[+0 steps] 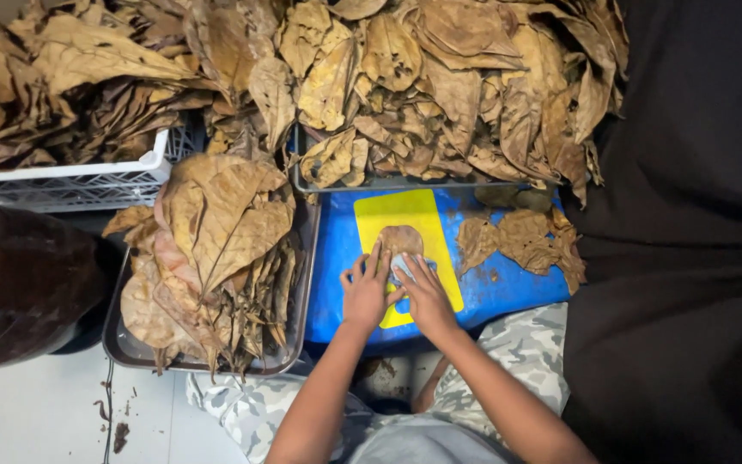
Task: Smoothing out dried leaves on a flat board to prepare them for processing, using hands and a small smoothing pad.
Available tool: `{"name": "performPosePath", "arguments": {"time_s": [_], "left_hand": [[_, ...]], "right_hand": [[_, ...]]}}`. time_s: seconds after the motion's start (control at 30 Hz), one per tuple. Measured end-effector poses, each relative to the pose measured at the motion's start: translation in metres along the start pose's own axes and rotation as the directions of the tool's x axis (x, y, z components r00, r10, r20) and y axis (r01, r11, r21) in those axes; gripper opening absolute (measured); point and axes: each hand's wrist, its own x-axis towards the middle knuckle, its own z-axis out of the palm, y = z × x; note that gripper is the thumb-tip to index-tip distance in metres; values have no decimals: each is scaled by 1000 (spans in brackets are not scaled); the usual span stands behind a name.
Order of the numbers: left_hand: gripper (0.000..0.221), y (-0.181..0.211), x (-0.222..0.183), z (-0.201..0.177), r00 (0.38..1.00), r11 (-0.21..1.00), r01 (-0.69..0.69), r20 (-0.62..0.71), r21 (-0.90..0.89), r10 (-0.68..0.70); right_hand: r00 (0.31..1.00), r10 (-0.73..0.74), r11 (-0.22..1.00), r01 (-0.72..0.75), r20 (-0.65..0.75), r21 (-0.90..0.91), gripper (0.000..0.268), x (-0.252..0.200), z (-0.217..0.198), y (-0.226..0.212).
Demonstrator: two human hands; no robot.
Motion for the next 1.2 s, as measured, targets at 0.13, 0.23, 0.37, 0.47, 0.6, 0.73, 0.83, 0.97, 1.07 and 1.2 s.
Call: {"name": "performPosePath", "arguments": {"time_s": [0.13, 0.23, 0.37, 0.47, 0.6, 0.73, 0.83, 0.97, 1.07, 1.2], "left_hand": [[85, -4, 4, 8, 1000, 1000, 3, 6, -1, -3], [91, -2, 5, 3, 999, 1000, 20, 30, -11, -20], [90, 4, 1, -13, 997, 999, 35, 74, -25, -33], [92, 6, 3, -16, 994, 998, 49, 95, -29, -46], [96, 6, 2, -12, 992, 998, 64, 109, -12, -63], [99, 7, 0, -13, 992, 998, 65, 113, 2, -65], [100, 5, 2, -13, 993, 999, 54, 101, -1, -53], [101, 4, 0, -4, 996, 999, 50, 81, -11, -49], [99, 0, 4, -1, 998, 999, 42, 38, -1, -42], [98, -4, 7, 13, 998, 997, 39, 47, 62, -42]], "right_hand": [[999, -29, 999, 28, 33, 18, 51, 20, -2, 11], [994, -9, 998, 3, 108, 57, 61, 39, -8, 14], [986, 62, 996, -52, 157, -66, 56, 62, -9, 16], [989, 87, 980, -63, 122, -187, 50, 80, -2, 30], [964, 231, 934, -182, 133, -308, 54, 96, 13, 51], [986, 168, 931, -157, 7, -329, 48, 100, 15, 68], [986, 114, 959, -141, -121, -244, 49, 97, 6, 66], [950, 70, 993, -37, -305, 114, 25, 56, -5, 35], [934, -7, 981, 75, -357, 177, 17, 24, -2, 9], [1000, 24, 971, -19, -20, 240, 35, -4, -18, -37]]}}
